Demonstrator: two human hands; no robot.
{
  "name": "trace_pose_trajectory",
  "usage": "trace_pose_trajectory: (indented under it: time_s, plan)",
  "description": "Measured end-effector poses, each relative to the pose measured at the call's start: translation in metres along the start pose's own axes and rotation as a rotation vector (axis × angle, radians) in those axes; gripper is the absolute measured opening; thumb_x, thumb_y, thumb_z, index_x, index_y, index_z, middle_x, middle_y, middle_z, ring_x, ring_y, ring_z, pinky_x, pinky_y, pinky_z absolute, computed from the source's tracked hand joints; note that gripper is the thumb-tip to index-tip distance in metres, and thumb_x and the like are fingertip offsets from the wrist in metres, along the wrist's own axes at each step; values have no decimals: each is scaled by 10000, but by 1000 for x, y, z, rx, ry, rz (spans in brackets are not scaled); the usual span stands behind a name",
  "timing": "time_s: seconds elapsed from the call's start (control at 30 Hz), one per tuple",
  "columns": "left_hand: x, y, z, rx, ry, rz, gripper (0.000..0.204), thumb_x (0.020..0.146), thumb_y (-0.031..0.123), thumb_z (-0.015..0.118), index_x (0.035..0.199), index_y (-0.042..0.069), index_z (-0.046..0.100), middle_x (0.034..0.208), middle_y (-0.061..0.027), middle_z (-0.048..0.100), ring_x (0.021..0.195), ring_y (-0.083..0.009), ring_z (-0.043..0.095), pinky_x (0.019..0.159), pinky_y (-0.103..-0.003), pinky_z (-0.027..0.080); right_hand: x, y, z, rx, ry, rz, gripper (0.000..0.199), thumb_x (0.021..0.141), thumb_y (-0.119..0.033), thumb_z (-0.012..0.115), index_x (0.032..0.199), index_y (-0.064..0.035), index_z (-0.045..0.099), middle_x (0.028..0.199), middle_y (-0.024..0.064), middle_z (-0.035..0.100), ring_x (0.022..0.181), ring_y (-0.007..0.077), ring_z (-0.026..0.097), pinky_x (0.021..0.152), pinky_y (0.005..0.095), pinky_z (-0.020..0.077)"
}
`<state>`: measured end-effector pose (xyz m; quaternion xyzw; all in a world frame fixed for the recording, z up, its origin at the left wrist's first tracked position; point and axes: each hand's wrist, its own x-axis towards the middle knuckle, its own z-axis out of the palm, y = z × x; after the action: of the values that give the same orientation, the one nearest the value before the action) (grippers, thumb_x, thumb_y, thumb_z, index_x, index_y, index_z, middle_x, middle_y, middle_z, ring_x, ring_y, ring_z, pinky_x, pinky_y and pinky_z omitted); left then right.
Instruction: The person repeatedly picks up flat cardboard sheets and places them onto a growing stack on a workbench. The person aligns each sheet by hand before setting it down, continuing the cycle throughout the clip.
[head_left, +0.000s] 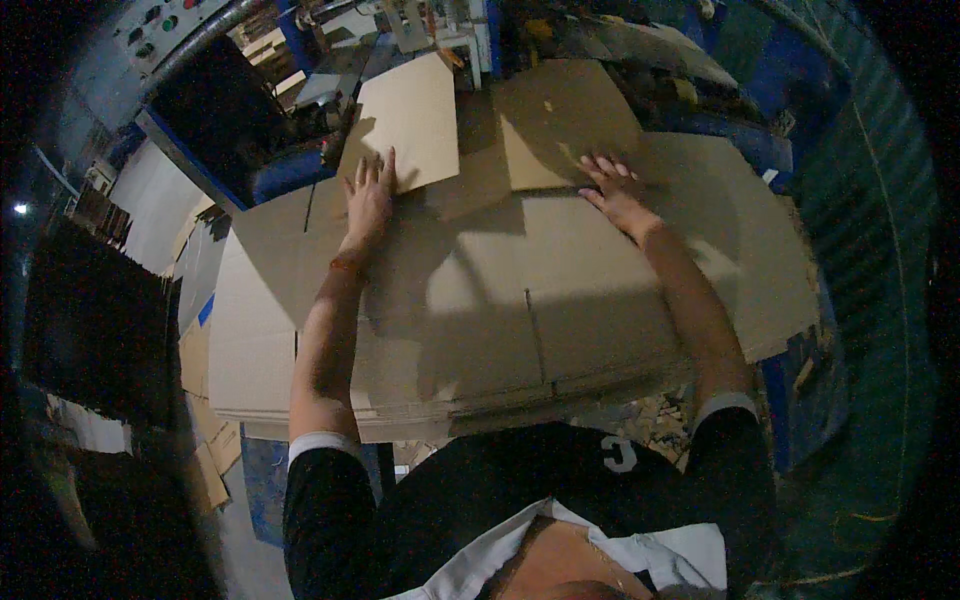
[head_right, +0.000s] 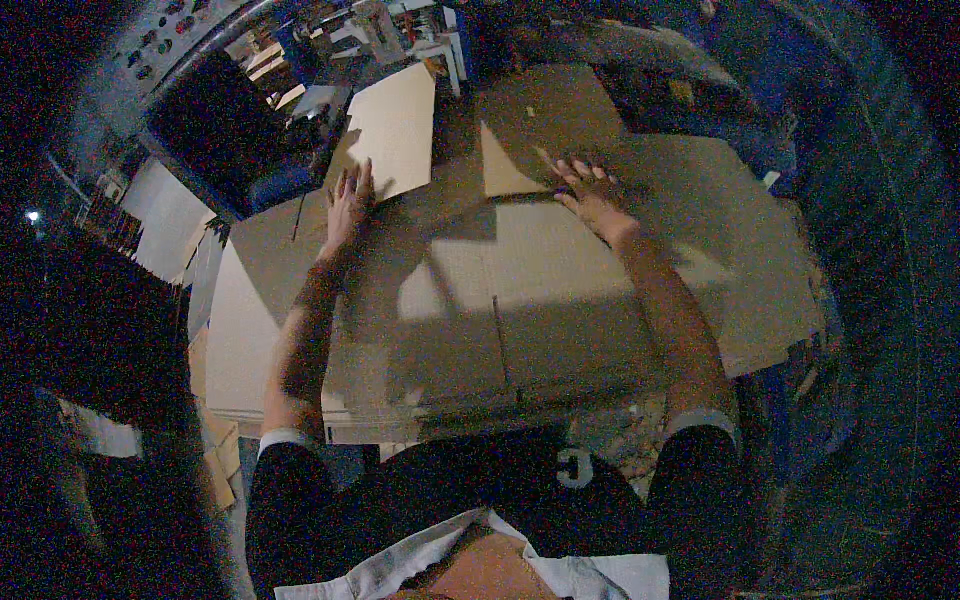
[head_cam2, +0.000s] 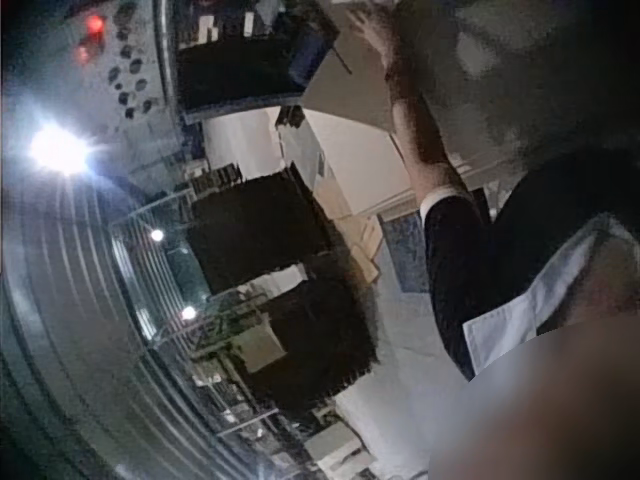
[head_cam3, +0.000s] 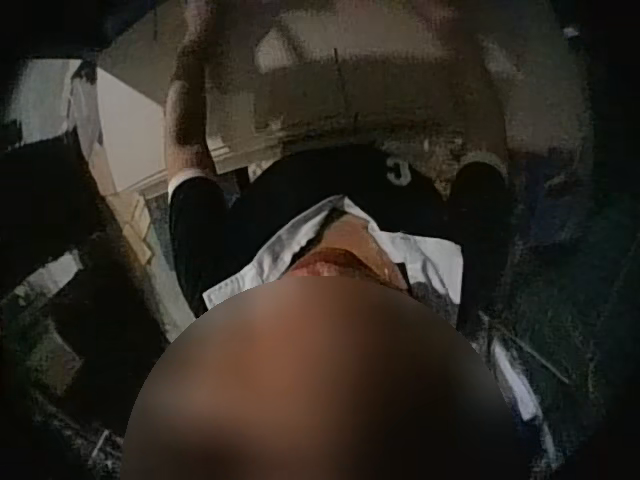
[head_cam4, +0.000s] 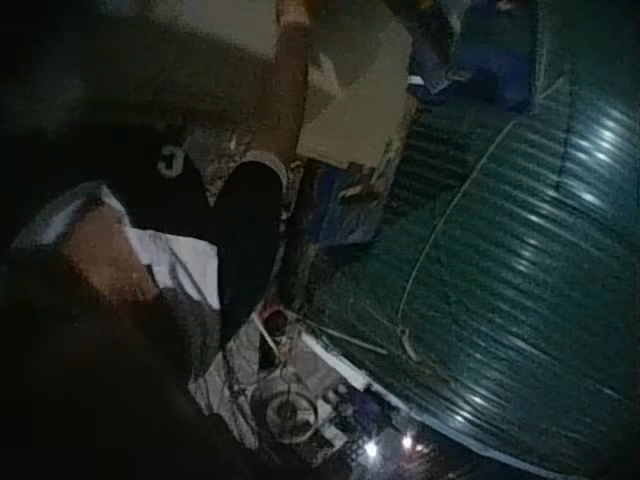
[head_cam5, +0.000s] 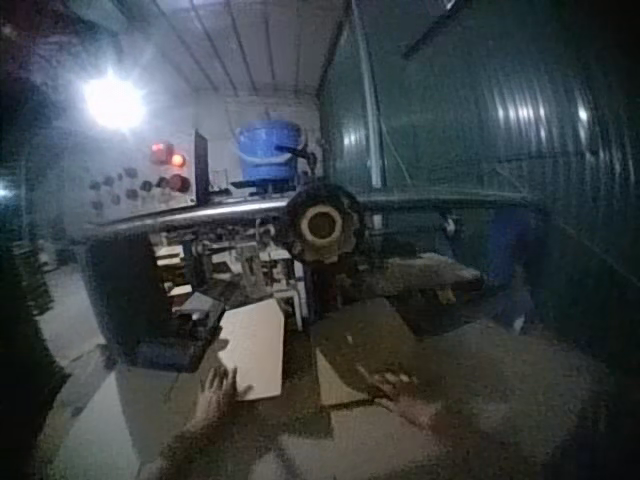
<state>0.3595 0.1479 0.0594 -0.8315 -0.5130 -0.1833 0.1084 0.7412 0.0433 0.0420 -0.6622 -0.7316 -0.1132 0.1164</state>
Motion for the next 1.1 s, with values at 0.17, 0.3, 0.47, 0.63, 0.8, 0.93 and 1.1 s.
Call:
trace_pose_trajectory:
  time_s: [0.17, 0.3, 0.47, 0.63, 0.8, 0.93, 1.1]
  plan:
    - [-57, -25, -25, -141, 293, 80, 901, 770, 272, 718, 1441, 31, 169, 1420, -234, 311, 1330, -393, 268, 1065, -517, 238, -87, 29, -52, 156, 110, 69, 612, 807, -415, 632, 1293, -76, 482, 1278, 189, 512, 1218, 364, 439, 1039, 441, 310]
    - [-204, -98, -53, -44, 534, -577, 805, 799, 340, 686, 1373, -63, 291, 1386, -271, 347, 1302, -400, 296, 1079, -448, 238, -236, 89, -71, -317, 148, 375, 450, 847, -302, 599, 1263, -151, 517, 1278, 157, 512, 1161, 369, 487, 1000, 441, 374]
    - [-310, -129, -48, 210, 25, -1250, 933, 794, 533, 618, 1397, -61, 224, 1375, -362, 275, 1296, -475, 246, 1074, -508, 206, -354, 138, 4, -799, 31, 388, 503, 888, -293, 563, 1343, -117, 439, 1334, 152, 466, 1138, 353, 516, 980, 436, 404]
    - [-288, -120, -58, -36, 365, -1164, 851, 821, 428, 633, 1399, -43, 223, 1338, -309, 348, 1261, -466, 305, 1051, -520, 244, -350, 162, 38, 98, 571, 740, 554, 856, -314, 590, 1320, -58, 432, 1336, 186, 446, 1210, 347, 444, 1029, 408, 363]
    - [-279, -103, -80, -449, 1117, -886, 634, 857, 232, 634, 1326, -54, 317, 1217, -256, 441, 1080, -340, 495, 927, -443, 424, -286, 130, -7, 139, 896, 791, 574, 836, -224, 596, 1329, -17, 389, 1313, 182, 457, 1193, 334, 445, 1004, 396, 393]
    - [-282, -110, -91, -907, 1377, -1027, 525, 859, 207, 617, 1233, -82, 389, 1111, -211, 485, 978, -277, 521, 825, -406, 479, -209, 126, -100, 1197, 1305, 729, 499, 843, -152, 567, 1295, -14, 406, 1239, 149, 513, 1092, 316, 514, 954, 406, 421]
    - [-302, -167, -81, -863, 1204, -782, 476, 875, 212, 569, 1203, -97, 415, 1061, -194, 529, 894, -258, 567, 760, -377, 494, -204, 73, -171, 1139, 1148, 642, 513, 817, -129, 613, 1272, 0, 414, 1198, 138, 533, 1047, 281, 529, 921, 404, 427]
